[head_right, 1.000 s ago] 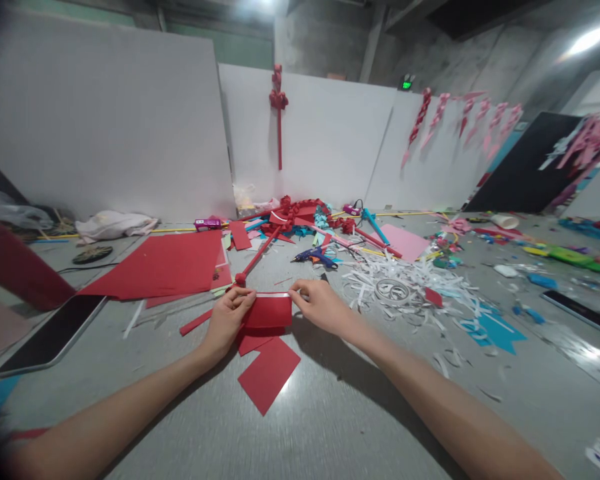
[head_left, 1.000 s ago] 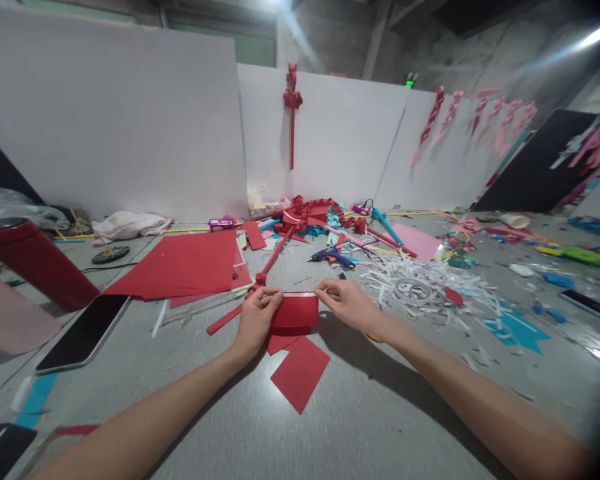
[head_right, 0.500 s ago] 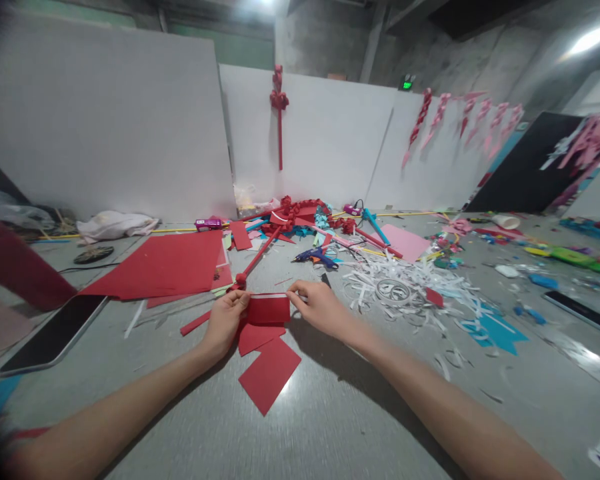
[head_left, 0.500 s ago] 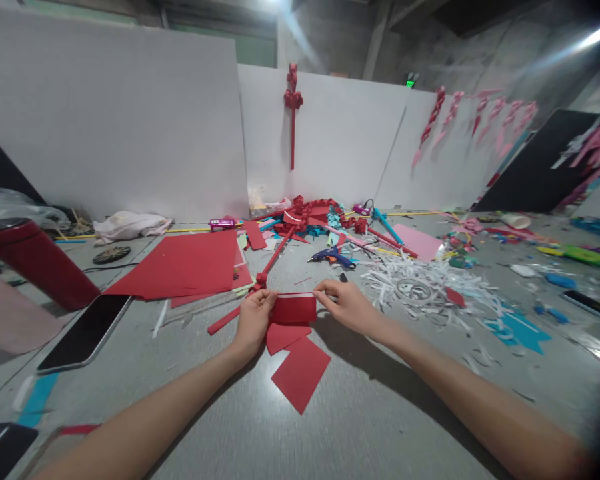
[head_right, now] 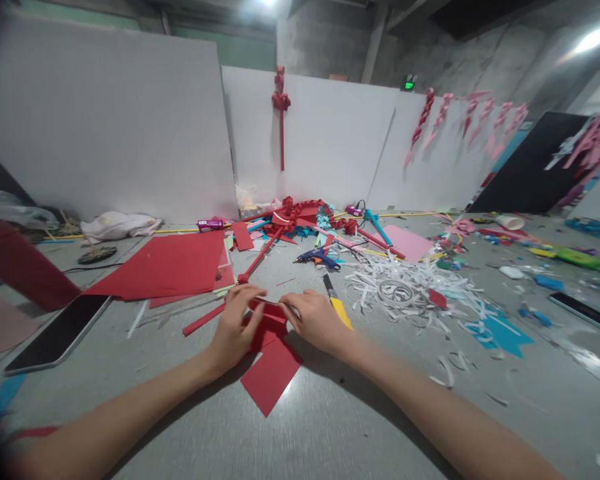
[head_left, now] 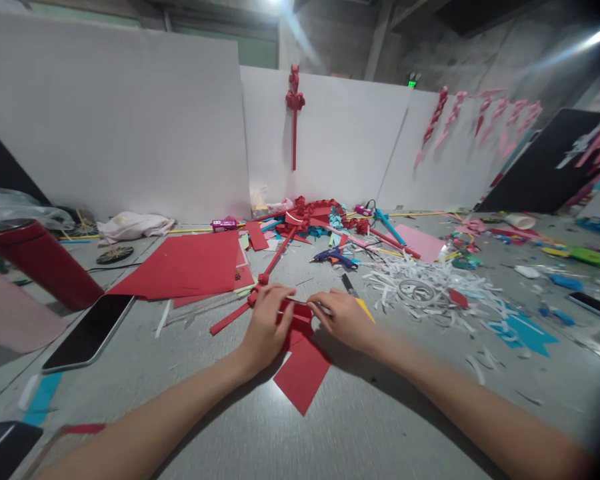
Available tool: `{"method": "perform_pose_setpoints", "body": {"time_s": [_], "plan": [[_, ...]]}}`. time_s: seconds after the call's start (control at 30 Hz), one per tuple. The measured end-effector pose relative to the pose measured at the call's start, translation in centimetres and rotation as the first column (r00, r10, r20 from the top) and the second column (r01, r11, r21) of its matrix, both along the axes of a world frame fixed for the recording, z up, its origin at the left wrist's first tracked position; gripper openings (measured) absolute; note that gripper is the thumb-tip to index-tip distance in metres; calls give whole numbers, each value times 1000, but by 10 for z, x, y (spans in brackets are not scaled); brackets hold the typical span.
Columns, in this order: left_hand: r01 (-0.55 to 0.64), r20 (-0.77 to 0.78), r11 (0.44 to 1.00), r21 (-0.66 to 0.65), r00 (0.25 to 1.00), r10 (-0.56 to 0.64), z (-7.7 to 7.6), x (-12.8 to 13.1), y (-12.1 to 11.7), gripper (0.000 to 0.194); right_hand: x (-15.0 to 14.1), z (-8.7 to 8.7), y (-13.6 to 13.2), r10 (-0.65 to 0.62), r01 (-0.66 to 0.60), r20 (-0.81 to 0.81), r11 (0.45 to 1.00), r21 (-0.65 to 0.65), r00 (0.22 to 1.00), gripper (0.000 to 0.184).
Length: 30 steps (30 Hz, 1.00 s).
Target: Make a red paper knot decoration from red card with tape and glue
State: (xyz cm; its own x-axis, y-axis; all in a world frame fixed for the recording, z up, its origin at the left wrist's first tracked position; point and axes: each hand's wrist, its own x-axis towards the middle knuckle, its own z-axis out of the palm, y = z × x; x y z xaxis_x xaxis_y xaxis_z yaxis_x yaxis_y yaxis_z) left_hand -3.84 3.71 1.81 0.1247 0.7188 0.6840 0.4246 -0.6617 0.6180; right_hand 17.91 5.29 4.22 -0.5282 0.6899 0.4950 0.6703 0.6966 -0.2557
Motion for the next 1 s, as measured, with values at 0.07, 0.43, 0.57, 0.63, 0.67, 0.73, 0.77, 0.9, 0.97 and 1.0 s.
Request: {"method": "perform_pose_setpoints", "body": {"time_s": [0.07,0.43,0.57,0.63,0.67,0.73,0.77,0.9,0.97,1.0], "plan": [[99,-125,995,10,987,-97,-1,2,-5,24,-4,-1,-4,54,-54,10,998,21,999,25],[66,-84,998,-15,994,-67,-2,3,-3,19,-6,6,-11,7,-24,-105,987,-161,994,30],[52,-71,998,-36,996,-54,0,6,-5,19,-7,5,-10,41,-59,-110,985,-161,993,18],[30,-74,999,-32,997,-32,1,7,-6,18,-7,6,-11,38,-58,-122,984,-167,992,17],[24,-82,999,-25,996,-26,3,7,-7,17,-8,6,-12,38,-60,-131,984,-168,991,17],[18,-105,1000,-12,994,-19,5,8,-8,15,-8,7,-13,52,-76,-145,984,-164,988,16],[18,-114,1000,-9,993,-19,6,8,-9,15,-8,7,-14,61,-85,-150,984,-159,987,16],[31,-119,999,-22,992,-34,11,8,-10,16,-8,9,-14,81,-102,-152,985,-139,985,16],[52,-89,998,-40,994,-56,13,9,-10,16,-7,11,-14,96,-114,-145,986,-123,985,15],[64,-69,997,-54,995,-67,14,9,-10,16,-6,11,-13,108,-124,-142,986,-111,984,15]]}}
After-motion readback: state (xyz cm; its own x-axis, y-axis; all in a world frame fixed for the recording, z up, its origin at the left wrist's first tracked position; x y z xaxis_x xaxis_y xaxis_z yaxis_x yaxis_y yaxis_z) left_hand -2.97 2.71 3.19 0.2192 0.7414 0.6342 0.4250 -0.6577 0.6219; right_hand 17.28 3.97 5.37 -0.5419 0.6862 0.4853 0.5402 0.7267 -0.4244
